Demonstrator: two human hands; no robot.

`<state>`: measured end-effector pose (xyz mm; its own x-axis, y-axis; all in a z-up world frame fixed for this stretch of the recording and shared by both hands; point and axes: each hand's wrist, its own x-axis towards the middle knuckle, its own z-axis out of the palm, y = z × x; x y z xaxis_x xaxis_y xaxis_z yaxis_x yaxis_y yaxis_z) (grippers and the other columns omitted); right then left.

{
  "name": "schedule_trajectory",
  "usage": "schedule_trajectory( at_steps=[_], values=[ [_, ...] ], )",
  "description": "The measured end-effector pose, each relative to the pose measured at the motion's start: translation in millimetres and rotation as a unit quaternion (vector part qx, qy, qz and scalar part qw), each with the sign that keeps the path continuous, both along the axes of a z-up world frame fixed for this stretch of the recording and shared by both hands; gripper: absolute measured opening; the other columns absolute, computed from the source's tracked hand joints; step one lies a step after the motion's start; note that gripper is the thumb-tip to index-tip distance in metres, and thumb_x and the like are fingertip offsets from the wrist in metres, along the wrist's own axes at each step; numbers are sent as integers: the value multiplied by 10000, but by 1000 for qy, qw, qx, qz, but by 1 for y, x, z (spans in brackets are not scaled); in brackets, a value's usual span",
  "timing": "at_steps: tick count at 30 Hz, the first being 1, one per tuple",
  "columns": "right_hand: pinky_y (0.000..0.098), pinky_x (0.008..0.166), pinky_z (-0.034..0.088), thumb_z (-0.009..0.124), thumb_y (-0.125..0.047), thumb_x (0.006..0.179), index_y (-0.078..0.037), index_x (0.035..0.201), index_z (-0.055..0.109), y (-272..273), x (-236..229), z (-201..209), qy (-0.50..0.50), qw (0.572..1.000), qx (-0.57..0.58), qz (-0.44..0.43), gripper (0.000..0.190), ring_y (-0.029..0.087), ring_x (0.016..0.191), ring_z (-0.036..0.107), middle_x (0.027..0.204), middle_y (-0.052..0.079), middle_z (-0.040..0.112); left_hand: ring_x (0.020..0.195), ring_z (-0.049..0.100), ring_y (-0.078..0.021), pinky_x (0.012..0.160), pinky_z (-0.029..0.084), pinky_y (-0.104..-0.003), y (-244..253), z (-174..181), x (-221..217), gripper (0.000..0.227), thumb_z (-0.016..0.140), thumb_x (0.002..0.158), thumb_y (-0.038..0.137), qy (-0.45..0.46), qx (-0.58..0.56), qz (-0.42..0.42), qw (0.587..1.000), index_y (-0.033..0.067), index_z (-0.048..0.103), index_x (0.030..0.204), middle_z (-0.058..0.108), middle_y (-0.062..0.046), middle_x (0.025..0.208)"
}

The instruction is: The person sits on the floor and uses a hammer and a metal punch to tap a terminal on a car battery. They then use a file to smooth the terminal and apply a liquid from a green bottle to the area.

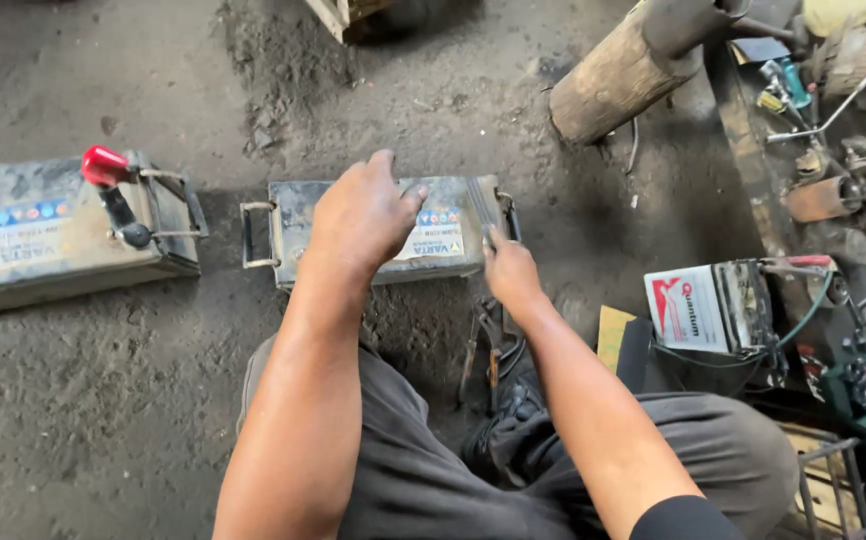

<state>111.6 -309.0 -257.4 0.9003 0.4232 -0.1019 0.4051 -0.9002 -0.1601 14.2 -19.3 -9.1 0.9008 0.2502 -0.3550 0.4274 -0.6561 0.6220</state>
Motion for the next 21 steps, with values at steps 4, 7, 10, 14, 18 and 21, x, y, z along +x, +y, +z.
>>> schedule_trajectory(
  at_steps=[4,7,10,14,18,21],
  values=[
    [450,731,623,548,-174,1020,-67,1467,593,-1,8,38,2,999,48,-11,461,382,841,758,894,248,747,1227,646,-390,1009,520,-536,-2,3,0,623,562,956,410,-8,-10,-10,1000,56,491,1463,651,-238,1266],
    [495,764,620,579,-302,973,-162,1454,592,-45,-26,41,75,997,-2,-6,501,385,907,755,918,217,759,1253,624,-413,1028,507,-552,1,-4,4,656,587,948,416,8,-9,-16,1000,50,479,1482,636,-260,1287],
    [411,528,585,632,-282,939,-101,1366,603,-61,-51,8,-93,983,-91,128,465,253,602,750,645,118,718,1237,628,-433,1025,503,-569,-6,-9,13,636,595,945,397,-3,2,-39,999,28,510,1457,649,-276,1259],
    [477,708,601,545,-232,1015,-74,1338,630,-15,-8,-18,29,997,70,-7,370,369,838,747,861,195,741,1229,639,-441,1034,504,-575,-30,-24,13,604,580,927,334,18,-2,-111,994,15,536,1438,666,-284,1264],
    [496,791,605,568,-184,982,-58,1330,658,41,-13,109,-12,992,124,-13,380,374,929,743,967,213,770,1244,631,-443,1038,497,-576,-35,-10,12,632,580,916,320,23,-2,-120,993,23,518,1471,658,-274,1299],
    [464,828,618,604,-381,940,-221,1288,694,-31,-12,32,36,999,-8,-37,393,316,938,763,943,123,784,1227,645,-416,1016,512,-575,-41,-19,22,635,588,914,366,9,-3,-117,993,70,521,1472,667,-246,1280]
  ],
)
